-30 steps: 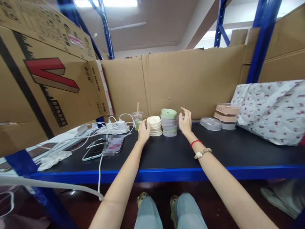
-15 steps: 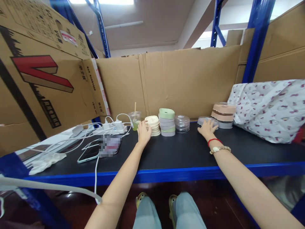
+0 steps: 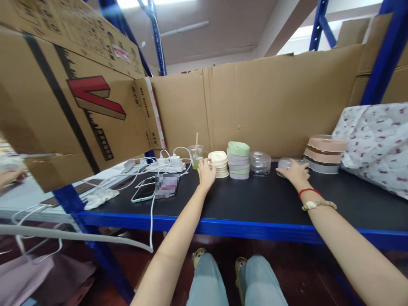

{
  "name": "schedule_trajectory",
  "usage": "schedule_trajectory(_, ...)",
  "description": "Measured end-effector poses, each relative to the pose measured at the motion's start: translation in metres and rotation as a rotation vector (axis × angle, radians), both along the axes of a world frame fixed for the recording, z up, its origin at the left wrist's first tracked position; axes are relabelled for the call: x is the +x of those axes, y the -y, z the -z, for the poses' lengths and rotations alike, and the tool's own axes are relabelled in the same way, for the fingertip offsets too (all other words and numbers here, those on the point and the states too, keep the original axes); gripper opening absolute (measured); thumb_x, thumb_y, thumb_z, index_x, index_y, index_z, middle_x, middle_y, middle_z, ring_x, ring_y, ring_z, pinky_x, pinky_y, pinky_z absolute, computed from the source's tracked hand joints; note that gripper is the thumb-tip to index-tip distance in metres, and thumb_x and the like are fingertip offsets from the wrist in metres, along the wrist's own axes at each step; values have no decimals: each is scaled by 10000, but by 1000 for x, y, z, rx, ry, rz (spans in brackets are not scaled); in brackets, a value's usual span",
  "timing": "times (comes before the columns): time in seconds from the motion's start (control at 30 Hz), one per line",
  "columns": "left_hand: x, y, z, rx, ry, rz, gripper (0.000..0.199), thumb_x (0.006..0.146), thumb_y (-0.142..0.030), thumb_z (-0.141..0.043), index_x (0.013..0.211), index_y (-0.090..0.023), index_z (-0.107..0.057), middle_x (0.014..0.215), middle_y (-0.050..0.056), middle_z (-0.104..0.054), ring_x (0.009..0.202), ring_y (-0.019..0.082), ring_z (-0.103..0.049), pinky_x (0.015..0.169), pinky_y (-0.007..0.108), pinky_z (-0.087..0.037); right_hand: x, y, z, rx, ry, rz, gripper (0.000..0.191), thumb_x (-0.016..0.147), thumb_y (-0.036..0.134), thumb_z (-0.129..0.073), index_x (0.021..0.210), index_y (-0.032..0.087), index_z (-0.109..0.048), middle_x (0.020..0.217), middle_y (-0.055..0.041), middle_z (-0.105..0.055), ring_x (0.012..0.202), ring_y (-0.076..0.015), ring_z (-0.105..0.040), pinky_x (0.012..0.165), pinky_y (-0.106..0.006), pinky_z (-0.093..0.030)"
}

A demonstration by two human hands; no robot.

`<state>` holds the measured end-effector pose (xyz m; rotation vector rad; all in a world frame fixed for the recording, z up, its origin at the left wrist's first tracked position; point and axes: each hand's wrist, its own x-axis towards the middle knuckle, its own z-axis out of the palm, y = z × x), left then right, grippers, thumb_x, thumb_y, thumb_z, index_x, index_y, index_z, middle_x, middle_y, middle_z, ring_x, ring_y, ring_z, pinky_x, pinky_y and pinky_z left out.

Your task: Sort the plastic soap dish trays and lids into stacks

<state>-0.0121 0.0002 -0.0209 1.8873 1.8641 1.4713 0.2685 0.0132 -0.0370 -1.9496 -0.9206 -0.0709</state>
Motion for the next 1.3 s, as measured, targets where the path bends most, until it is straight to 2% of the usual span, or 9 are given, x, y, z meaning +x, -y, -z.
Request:
schedule_trajectory(0.17,0,1,-1,-28,-3,-1,256,793,-141,-447,1034,-189,-519,1158,111,-498,1162,234,-457,991,379,-337,-11,10,-10,-103,15,-40,678,577,363,-755,1200,183,-557,1262,-230,-378,1095,-420,-476,848,-493,-377)
schedule_trajectory(0.3,-1,1,-1,-23,2,4,253,790,-145,-451,1027,-201,-519,1147,107,-498,1152,238,-463,990,391,-333,-24,21,-20,-71,-36,-74,621,666,444,-671,1212,178,-543,1181,-212,-446,1081,-404,-494,876,-500,-362)
schedule_trajectory(0.4,-1,1,0,-9,6,9,250,786,-149,-455,1019,-210,-522,1140,104,-497,1149,248,-463,986,404,-331,-28,26,-23,-22,-69,-60,580,705,432,-628,1204,154,-529,1170,-215,-455,1097,-395,-488,895,-500,-354)
schedule_trajectory(0.47,-1,1,-1,-8,13,-7,239,790,-152,-452,1011,-204,-528,1137,111,-496,1153,255,-458,988,411,-325,-29,27,-24,88,-43,-35,561,723,403,-608,1212,152,-496,1231,-212,-416,1139,-376,-463,914,-485,-350)
schedule_trajectory(0.6,0,2,-2,-36,41,-67,218,802,-159,-450,1000,-186,-539,1136,125,-500,1163,262,-451,996,415,-320,-27,19,-24,436,108,-74,541,753,417,-559,1199,144,-420,1268,-188,-380,1205,-296,-403,941,-430,-362)
schedule_trajectory(0.77,2,3,-4,-52,53,-84,242,803,-144,-458,1027,-193,-537,1153,116,-510,1155,246,-464,1003,414,-319,-32,-3,-15,676,218,-379,580,618,508,-682,1044,176,-471,1138,-138,-486,1139,-271,-448,907,-412,-420)
schedule_trajectory(0.87,3,4,-5,-67,40,-90,253,807,-141,-466,1045,-184,-539,1164,124,-509,1160,239,-464,1003,393,-327,-35,-14,-8,670,190,-516,533,593,520,-700,966,193,-505,1066,-112,-546,1053,-265,-518,900,-422,-431)
schedule_trajectory(1.0,3,3,-5,-72,32,-86,264,812,-146,-474,1067,-176,-537,1173,128,-506,1161,238,-465,1004,387,-329,-32,-21,-2,595,157,-623,408,709,499,-608,971,193,-543,1036,-110,-599,980,-253,-576,899,-440,-430)
schedule_trajectory(1.3,3,4,-5,-102,19,-74,297,823,-160,-464,1111,-187,-533,1188,119,-507,1173,239,-465,1003,383,-331,-26,-25,3,504,320,-601,341,819,412,-435,1015,176,-584,1059,-129,-604,1010,-243,-546,925,-437,-412)
